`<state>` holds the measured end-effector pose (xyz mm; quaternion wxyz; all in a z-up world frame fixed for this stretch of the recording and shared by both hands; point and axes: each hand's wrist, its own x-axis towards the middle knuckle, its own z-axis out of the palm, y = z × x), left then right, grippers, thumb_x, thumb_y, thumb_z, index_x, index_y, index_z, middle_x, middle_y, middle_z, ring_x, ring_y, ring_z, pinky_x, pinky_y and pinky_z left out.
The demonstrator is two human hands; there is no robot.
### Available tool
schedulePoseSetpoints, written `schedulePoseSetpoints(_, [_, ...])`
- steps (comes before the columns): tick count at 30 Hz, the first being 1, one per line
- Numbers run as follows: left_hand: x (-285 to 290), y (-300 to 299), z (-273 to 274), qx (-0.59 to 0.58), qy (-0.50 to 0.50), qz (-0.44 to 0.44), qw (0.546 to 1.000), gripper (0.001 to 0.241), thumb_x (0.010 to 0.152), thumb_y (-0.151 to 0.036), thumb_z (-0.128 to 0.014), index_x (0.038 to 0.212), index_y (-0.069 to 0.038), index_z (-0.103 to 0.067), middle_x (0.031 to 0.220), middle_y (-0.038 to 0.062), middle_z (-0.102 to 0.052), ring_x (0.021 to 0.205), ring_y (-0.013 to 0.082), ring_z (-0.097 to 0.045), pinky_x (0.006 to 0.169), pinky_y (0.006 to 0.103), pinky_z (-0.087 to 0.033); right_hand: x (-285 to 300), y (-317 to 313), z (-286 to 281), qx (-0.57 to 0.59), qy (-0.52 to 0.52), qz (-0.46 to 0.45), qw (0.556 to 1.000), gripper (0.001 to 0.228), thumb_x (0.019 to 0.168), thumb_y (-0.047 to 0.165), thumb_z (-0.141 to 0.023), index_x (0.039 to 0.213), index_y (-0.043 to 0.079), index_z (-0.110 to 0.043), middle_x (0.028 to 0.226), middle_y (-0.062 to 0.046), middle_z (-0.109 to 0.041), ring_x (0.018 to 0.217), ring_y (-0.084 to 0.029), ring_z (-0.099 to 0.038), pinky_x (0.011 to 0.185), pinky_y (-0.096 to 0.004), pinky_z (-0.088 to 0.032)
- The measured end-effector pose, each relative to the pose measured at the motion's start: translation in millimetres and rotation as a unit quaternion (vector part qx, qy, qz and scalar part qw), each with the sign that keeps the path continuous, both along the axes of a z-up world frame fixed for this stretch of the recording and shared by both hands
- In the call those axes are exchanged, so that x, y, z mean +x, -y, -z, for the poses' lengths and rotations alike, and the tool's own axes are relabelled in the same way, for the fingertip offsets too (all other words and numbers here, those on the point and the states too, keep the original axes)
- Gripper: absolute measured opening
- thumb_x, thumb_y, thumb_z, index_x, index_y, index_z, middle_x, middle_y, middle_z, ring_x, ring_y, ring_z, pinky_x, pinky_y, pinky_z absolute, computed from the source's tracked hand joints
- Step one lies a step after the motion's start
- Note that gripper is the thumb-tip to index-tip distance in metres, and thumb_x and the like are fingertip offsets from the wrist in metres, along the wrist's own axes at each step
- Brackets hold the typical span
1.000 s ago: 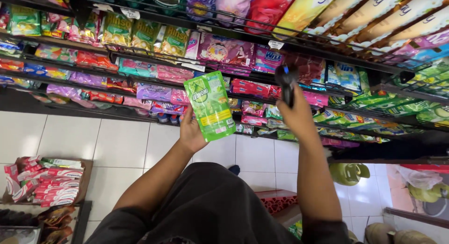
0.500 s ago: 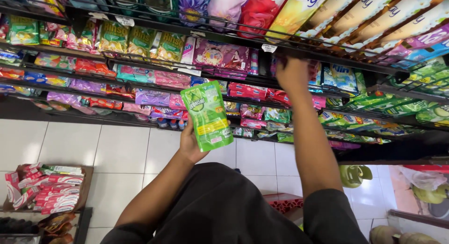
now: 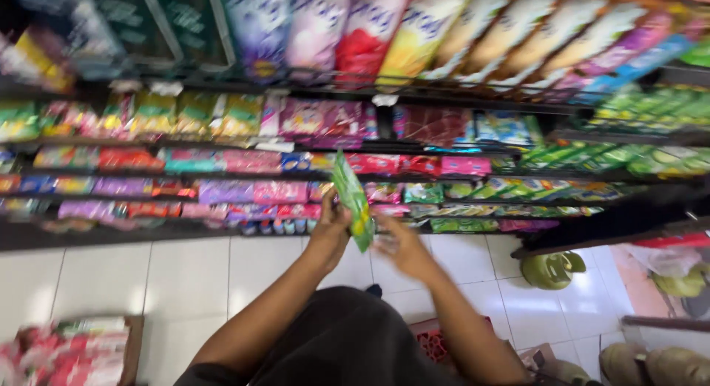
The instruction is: Scanning detergent packets with a handheld scanner and arranging them on store shelves.
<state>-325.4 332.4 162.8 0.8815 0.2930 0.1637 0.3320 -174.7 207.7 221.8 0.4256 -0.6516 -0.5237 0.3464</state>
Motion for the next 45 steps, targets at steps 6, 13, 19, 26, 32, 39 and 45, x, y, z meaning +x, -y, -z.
schedulePoseSetpoints(6, [63.2, 45.7, -64.9, 0.259, -0.101, 0.036, 0.96, 0.085, 0.081, -0.011, -0.082, 0.15, -0.007, -0.033, 0.141, 0.016, -0.049, 0.132, 0.0272, -0.048, 0.111, 0.0426, -0.041, -2.4, 45.1, 12.3, 0.017, -0.054, 0.199, 0.978, 0.073, 0.082, 0.014, -0.083, 0.145, 0.005, -0.046, 0.133, -0.011, -0.064, 0.119, -0.022, -0.063, 0.1, -0.037, -0.053])
schedulePoseSetpoints(13, [138.2, 74.0, -119.1, 0.545, -0.104, 0.106, 0.825, 0.087, 0.087, -0.021, -0.081, 0.154, -0.005, -0.028, 0.143, 0.02, -0.051, 0.136, 0.0291, -0.048, 0.113, 0.0428, -0.038, 94.4, 135.1, -1.9, 0.135, -0.199, 0.316, 0.918, 0.043, 0.096, 0.022, -0.071, 0.131, -0.001, -0.063, 0.12, -0.009, -0.072, 0.107, -0.019, -0.067, 0.093, -0.036, -0.056])
schedulePoseSetpoints(19, [246.8, 103.0, -151.1, 0.526, -0.08, 0.258, 0.807, 0.047, 0.089, -0.024, -0.076, 0.129, -0.005, -0.062, 0.115, 0.013, -0.076, 0.104, 0.0237, -0.074, 0.091, 0.037, -0.057, 191.0, 188.7, -61.5, 0.142, -0.16, 0.338, 0.917, 0.038, 0.095, 0.021, -0.069, 0.128, 0.003, -0.063, 0.117, -0.004, -0.072, 0.105, -0.015, -0.065, 0.091, -0.033, -0.054])
schedulePoseSetpoints(26, [384.6, 148.1, -228.9, 0.602, -0.076, 0.171, 0.776, 0.038, 0.086, -0.028, -0.082, 0.112, -0.003, -0.071, 0.092, 0.016, -0.076, 0.08, 0.0247, -0.073, 0.074, 0.0359, -0.056, 317.7, 241.8, -180.0, 0.118, 0.013, 0.341, 0.933, 0.04, 0.087, 0.016, -0.078, 0.122, 0.002, -0.065, 0.112, -0.006, -0.075, 0.1, -0.016, -0.07, 0.087, -0.035, -0.058])
schedulePoseSetpoints(32, [494.1, 167.8, -263.4, 0.626, -0.021, 0.115, 0.771, 0.052, 0.073, -0.029, -0.09, 0.113, -0.002, -0.071, 0.093, 0.016, -0.078, 0.079, 0.0228, -0.076, 0.073, 0.0337, -0.058, 435.2, 275.9, -227.7, 0.075, -0.002, 0.332, 0.94, 0.039, 0.092, 0.03, -0.067, 0.121, 0.003, -0.068, 0.108, -0.008, -0.076, 0.092, -0.02, -0.074, 0.076, -0.035, -0.064])
schedulePoseSetpoints(39, [562.0, 182.2, -337.1, 0.64, 0.015, 0.046, 0.767, 0.059, 0.078, -0.028, -0.084, 0.129, -0.007, -0.062, 0.107, 0.011, -0.076, 0.093, 0.0264, -0.077, 0.079, 0.0367, -0.061, 534.5, 288.4, -292.7, 0.122, -0.014, 0.412, 0.903, 0.042, 0.101, 0.035, -0.058, 0.117, -0.003, -0.069, 0.096, -0.015, -0.076, 0.078, -0.025, -0.076, 0.067, -0.037, -0.065])
schedulePoseSetpoints(45, [610.7, 197.0, -426.3, 0.786, 0.034, -0.261, 0.559, 0.039, 0.09, -0.029, -0.077, 0.122, -0.009, -0.065, 0.13, 0.015, -0.064, 0.132, 0.0381, -0.054, 0.107, 0.0522, -0.046, 613.1, 270.8, -380.3, 0.495, -0.029, 0.384, 0.779, 0.027, 0.101, 0.016, -0.066, 0.124, 0.005, -0.061, 0.117, -0.006, -0.072, 0.101, -0.02, -0.076, 0.08, -0.034, -0.066])
